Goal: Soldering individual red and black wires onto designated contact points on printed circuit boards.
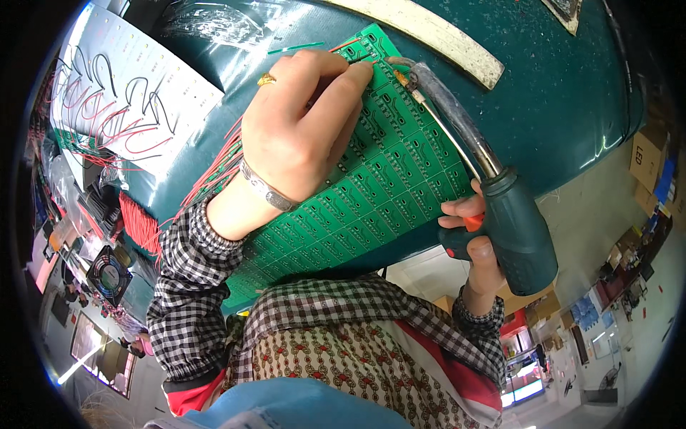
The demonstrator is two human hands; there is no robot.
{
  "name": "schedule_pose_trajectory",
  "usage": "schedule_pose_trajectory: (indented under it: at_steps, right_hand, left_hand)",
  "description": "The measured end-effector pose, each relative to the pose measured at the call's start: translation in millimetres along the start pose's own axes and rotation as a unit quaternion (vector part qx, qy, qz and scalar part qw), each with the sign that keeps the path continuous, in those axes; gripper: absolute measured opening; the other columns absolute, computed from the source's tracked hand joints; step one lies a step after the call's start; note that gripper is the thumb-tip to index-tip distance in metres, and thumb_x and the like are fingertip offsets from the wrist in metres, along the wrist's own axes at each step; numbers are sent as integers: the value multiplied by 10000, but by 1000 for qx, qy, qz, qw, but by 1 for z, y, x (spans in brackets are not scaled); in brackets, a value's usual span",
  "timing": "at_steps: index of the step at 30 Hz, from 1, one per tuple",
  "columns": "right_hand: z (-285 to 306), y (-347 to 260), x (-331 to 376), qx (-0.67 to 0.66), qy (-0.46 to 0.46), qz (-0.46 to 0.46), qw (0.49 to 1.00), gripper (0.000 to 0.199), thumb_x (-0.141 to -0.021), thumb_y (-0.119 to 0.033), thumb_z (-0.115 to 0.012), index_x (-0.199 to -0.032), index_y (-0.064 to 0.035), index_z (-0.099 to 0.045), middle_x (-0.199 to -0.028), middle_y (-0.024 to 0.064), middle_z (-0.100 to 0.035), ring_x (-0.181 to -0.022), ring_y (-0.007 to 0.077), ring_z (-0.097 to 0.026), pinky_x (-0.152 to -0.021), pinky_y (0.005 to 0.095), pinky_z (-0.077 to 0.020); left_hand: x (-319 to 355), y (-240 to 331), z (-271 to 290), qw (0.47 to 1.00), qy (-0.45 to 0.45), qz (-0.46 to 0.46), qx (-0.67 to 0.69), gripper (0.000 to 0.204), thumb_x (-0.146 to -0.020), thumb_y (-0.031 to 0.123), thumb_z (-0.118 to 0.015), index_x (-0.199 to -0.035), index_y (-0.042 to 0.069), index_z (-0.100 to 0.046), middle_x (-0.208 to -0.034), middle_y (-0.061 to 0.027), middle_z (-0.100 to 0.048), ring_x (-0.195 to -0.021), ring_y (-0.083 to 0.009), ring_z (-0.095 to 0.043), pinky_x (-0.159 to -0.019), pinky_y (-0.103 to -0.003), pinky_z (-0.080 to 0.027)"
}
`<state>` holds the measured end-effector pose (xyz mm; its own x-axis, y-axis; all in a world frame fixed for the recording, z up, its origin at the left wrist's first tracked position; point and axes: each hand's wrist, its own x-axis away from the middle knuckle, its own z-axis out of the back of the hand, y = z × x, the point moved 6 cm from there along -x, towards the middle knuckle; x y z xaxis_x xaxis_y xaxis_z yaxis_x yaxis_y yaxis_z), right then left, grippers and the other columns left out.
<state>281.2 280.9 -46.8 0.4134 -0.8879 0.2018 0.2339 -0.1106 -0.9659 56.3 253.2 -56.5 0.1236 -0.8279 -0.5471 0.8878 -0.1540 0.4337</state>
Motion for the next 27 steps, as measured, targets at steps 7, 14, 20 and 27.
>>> schedule_pose_trajectory:
  at_steps: [7, 14, 20, 27]
  right_hand:
    - [-4, 0, -2, -18, -16, -11, 1000, 697, -873, -423, -559, -1228, 163, -435, -883, 134, -564, -792, 238, -610, -639, 332, -574]
    - [-4, 2, -2, -41, -34, -20, 998, 684, -873, -395, -572, -1234, 166, -419, -874, 114, -536, -787, 216, -580, -653, 331, -554]
    - [-5, 3, 0, -43, -36, -23, 998, 676, -872, -379, -579, -1234, 168, -415, -875, 115, -537, -783, 215, -580, -658, 336, -545]
    - [-4, 3, 0, -46, -41, -30, 998, 676, -869, -381, -589, -1226, 168, -421, -863, 114, -543, -764, 217, -583, -648, 342, -543]
  left_hand:
    - [-2, -1, 3, 996, -54, 61, 28, 292, -666, -28, -677, -952, 30, -660, -860, -74, -568, -745, -223, -587, -608, -310, -501]
    - [-3, -2, 4, 996, -54, 61, 32, 287, -666, -28, -680, -946, 30, -660, -849, -76, -569, -732, -227, -586, -607, -312, -499]
    - [-1, -2, 4, 996, -49, 60, 32, 283, -664, -31, -681, -939, 30, -662, -849, -75, -571, -726, -226, -585, -606, -312, -500]
    - [-3, -1, 5, 996, -50, 59, 33, 280, -663, -32, -680, -936, 27, -660, -850, -81, -573, -732, -233, -586, -613, -315, -500]
